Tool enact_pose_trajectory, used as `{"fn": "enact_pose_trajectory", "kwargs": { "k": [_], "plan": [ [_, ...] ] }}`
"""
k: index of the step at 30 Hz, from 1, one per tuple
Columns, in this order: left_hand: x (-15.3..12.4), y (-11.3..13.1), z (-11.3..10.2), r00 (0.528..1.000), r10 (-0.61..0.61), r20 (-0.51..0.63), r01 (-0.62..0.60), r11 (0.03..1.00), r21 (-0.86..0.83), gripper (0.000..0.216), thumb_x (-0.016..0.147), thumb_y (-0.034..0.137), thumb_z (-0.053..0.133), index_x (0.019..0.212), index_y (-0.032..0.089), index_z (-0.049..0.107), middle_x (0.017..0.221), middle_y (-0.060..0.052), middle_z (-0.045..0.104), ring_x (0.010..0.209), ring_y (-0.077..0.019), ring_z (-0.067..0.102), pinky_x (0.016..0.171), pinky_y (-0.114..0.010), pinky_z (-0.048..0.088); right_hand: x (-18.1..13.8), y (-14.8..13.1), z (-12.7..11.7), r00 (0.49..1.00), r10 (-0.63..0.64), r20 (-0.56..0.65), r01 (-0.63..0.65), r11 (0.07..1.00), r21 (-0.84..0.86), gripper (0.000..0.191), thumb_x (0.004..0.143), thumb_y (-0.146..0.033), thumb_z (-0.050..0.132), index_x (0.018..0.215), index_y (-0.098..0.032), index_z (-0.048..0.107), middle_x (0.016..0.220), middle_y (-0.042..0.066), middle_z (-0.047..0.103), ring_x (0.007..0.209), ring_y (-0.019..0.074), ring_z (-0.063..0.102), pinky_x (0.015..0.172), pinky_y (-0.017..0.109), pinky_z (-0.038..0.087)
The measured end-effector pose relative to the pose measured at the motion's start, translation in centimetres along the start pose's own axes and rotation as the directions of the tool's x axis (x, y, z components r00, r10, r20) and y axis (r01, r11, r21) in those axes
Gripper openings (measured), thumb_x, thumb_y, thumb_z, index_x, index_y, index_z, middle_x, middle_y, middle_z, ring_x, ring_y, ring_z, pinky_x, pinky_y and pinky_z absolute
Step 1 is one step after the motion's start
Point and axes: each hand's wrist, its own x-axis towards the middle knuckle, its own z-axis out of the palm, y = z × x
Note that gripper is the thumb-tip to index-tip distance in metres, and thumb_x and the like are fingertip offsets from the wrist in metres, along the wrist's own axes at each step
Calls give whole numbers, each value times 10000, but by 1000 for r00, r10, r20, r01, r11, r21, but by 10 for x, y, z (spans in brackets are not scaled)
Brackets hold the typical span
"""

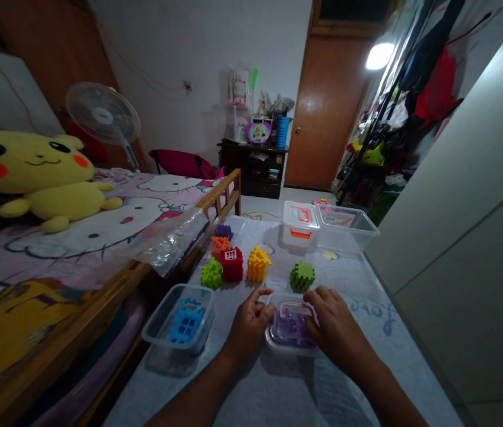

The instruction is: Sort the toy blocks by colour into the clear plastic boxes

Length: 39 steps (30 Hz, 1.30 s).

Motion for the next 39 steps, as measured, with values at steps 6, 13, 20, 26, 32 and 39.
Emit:
{"fn": "enact_pose_trajectory", "kwargs": {
  "k": [6, 13, 20, 26, 32, 39],
  "plan": [
    [-1, -3, 3, 999, 23, -46, -23, 1000, 3, 410, 870, 445, 563, 1150, 150, 511, 564, 85, 446, 506, -103, 402, 517, -202, 316, 9, -12, -3, 995, 61, 75, -57, 996, -64, 318, 740, 12, 468, 970, -131, 635, 948, 127, 619, 927, 268, 551, 840, 371, 425],
    [-1, -5, 4, 996, 45, -76, -43, 999, 25, 398, 885, 430, 531, 1163, 146, 513, 571, 90, 425, 509, -101, 389, 512, -199, 314, 7, -2, -7, 994, 64, 89, -81, 977, 198, 207, 772, -36, 482, 859, -179, 604, 894, 71, 592, 891, 224, 560, 799, 329, 444],
    [-4, 8, -2, 980, 186, -74, -144, 911, 385, 380, 921, 426, 464, 1155, 157, 596, 787, -12, 583, 729, -180, 579, 687, -287, 465, -14, 13, 8, 999, 27, -28, -11, 883, 470, 135, 874, -272, 545, 860, -248, 677, 1257, 89, 558, 1229, 294, 470, 1052, 502, 347],
    [-10, 36, -10, 920, 148, 364, -352, 724, 594, 1003, 589, 549, 818, 1430, 172, 423, 1533, -203, 316, 1420, -375, 292, 1139, -534, 279, -12, 25, 29, 997, 24, -70, 28, 748, 664, 201, 911, -369, 520, 910, -253, 684, 1326, 90, 537, 1240, 274, 504, 1071, 478, 370],
    [-38, 54, -10, 943, 58, 328, -290, 628, 722, 1095, 502, 325, 873, 1469, 205, 373, 1525, -191, 284, 1387, -383, 349, 1106, -505, 363, -5, 18, 33, 995, -49, -88, 99, 641, 761, 189, 890, -392, 576, 866, -245, 692, 1302, 98, 566, 1207, 273, 541, 1042, 447, 417],
    [-74, 39, -3, 951, 230, -207, 6, 654, 757, 907, 580, 345, 822, 1382, 202, 422, 1421, -156, 347, 1342, -353, 378, 1108, -516, 360, -7, 12, 69, 998, 7, -63, 58, 284, 957, 648, 819, -440, 686, 1390, -335, 399, 1461, 98, 459, 1305, 283, 481, 1079, 494, 387]
  ]
}}
